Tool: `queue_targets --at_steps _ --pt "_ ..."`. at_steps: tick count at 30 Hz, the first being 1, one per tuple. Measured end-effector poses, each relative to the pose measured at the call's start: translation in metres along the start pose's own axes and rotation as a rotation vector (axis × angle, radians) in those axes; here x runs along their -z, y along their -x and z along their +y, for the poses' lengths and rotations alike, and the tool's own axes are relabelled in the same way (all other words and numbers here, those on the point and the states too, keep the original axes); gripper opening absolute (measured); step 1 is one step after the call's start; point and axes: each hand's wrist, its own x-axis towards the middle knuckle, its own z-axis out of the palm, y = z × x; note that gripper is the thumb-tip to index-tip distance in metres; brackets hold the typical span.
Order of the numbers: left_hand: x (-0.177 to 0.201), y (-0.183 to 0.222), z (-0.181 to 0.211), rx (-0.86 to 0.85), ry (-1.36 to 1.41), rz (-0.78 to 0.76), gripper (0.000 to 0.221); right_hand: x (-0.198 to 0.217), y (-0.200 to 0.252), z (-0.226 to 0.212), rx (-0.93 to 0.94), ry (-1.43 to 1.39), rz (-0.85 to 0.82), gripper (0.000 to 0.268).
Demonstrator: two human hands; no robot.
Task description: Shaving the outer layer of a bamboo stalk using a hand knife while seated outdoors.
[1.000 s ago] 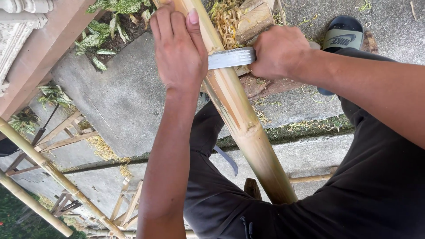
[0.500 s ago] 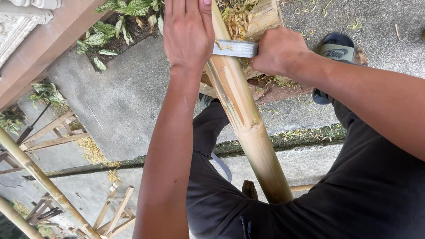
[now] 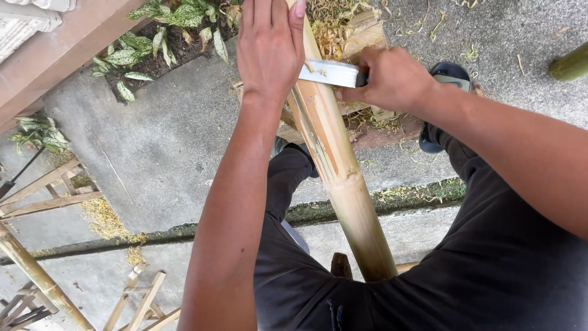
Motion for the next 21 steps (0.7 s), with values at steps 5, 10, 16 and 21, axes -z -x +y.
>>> queue_targets --at_steps 5,10,16,21 --pt "0.004 0.001 0.004 -0.005 0.012 -0.025 0.048 -0.016 0.016 0.02 0.21 0.013 0.204 0.072" --pt "0.021 0.002 0.008 -0.034 0.003 -0.07 0.043 -0.022 0.023 0.031 0.411 0.262 0.542 0.05" --pt "0.06 0.002 0.034 -0.031 -0.108 -0.127 0.044 -0.013 0.023 0.031 0.542 0.378 0.504 0.056" --pt "0.064 0.016 0.029 -0.015 -0.014 -0.166 0.047 -0.026 0.02 0.041 0.458 0.331 0.311 0.059"
